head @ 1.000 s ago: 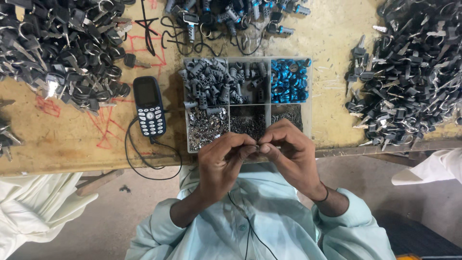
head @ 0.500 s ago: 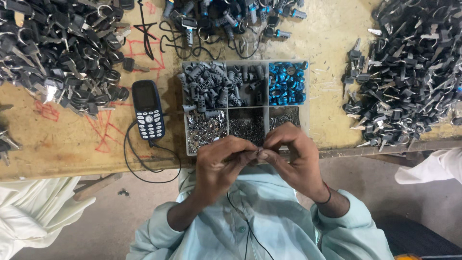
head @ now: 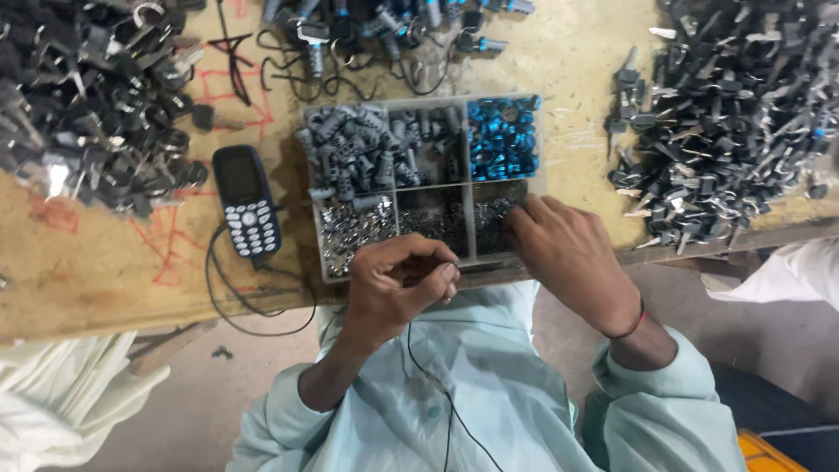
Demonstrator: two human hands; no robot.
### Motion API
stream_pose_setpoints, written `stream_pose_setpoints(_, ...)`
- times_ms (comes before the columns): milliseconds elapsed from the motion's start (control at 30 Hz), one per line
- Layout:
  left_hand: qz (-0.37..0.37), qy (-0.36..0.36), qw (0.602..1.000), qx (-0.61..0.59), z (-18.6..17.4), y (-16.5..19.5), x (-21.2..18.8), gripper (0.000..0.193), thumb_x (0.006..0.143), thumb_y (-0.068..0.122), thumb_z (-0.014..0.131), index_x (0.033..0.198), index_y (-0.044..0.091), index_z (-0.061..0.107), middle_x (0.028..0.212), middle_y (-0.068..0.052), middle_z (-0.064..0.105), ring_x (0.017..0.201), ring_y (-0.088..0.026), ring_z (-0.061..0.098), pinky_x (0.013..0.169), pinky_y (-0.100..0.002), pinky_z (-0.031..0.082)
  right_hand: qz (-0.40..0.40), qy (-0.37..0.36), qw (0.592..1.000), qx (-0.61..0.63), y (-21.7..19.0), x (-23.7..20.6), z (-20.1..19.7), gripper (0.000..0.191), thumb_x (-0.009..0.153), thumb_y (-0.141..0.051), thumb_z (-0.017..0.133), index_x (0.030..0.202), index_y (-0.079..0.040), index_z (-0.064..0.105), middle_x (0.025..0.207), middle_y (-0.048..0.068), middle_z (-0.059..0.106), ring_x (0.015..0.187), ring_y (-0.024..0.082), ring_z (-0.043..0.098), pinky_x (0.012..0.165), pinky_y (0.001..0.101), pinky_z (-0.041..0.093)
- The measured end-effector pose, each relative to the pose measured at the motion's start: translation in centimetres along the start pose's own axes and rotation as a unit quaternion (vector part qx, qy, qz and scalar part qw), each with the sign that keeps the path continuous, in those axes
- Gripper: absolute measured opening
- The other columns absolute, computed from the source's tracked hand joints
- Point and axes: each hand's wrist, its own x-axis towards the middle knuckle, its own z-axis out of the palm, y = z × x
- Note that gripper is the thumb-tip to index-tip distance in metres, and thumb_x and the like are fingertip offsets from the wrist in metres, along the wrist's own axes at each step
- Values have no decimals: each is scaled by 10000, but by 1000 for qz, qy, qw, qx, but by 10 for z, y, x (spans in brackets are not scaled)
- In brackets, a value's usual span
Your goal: The person sits at a workbench assembling small plastic and metal components by hand. They pick grey plastic bodies and blue caps from a compartment tray, insert small metal pins into the parts, press the pieces together, and place finished assemblies onto piles on the table.
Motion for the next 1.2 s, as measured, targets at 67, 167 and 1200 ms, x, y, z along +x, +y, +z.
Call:
stream_pose_setpoints(67, -2, -9, 1000, 11, 4, -1, 5, 86, 919, -5, 723, 997, -40, 729, 852, -64, 740, 746, -91, 719, 688, -240, 612, 2, 14, 1000, 5, 6, -2, 2, 151, 900, -196, 693, 928, -75, 607, 857, 88, 574, 803, 305, 654, 628, 466, 488)
stream_pose_setpoints(167, -1, -13, 999, 37, 11, -6, 10, 90, 915, 3, 728, 996, -36, 723, 843, -62, 736, 743, -86, 715, 683, -235, 609, 31, 38, 998, 46, 14, -5, 7, 117, 901, -167, 705, 984, -93, 670, 889, 83, 601, 792, 305, 661, 623, 453, 488)
stream_pose_setpoints(1200, 179, -18, 964, 197, -13, 27, -26, 94, 906, 36, 757, 995, 40, 727, 966, -47, 742, 875, -110, 726, 781, -254, 590, -14, 174, 926, 335, -71, -29, 31, 207, 872, 7, 806, 1030, -28, 676, 1011, 74, 700, 819, 136, 725, 703, 259, 587)
